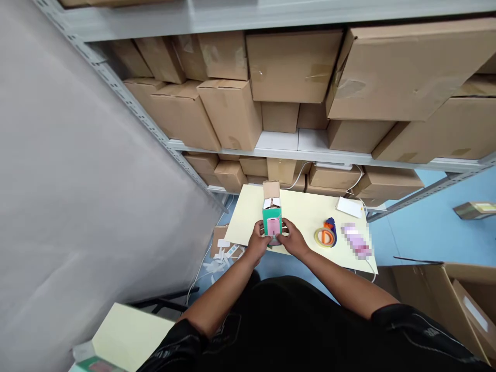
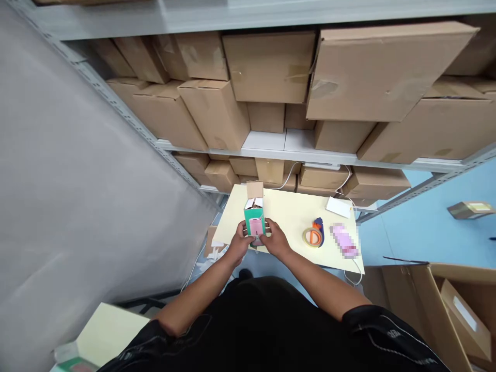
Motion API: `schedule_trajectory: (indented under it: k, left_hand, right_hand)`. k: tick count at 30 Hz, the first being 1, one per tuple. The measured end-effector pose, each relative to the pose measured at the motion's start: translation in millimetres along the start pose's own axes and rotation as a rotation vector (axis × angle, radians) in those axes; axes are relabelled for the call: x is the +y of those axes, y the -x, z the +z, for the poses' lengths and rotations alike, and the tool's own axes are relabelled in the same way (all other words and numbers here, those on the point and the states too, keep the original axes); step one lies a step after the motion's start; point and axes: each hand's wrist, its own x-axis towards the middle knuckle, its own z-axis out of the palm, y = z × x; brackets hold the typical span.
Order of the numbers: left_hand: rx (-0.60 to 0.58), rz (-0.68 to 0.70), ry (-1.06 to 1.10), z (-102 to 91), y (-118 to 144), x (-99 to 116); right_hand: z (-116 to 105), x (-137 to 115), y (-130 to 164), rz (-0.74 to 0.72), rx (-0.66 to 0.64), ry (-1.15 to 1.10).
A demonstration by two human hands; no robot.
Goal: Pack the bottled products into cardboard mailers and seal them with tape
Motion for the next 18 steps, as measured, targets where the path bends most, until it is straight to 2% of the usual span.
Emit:
schedule_trajectory:
  k: [10,14,18]
  left_hand:
    - [-0.206,-0.101,-0.044,-9.9,-99,-4]
    - [-0.246,-0.089,-0.216,-15.6,-130,-8]
    - [-0.312,-0.080,-0.300,-10.8,-150,-16]
  right_hand:
    - [10,20,-58,0.106,0.151,0.050]
    - [18,23,-72,0.150,0.234,0.205]
    - [14,30,-81,0.191,0.301,0.369]
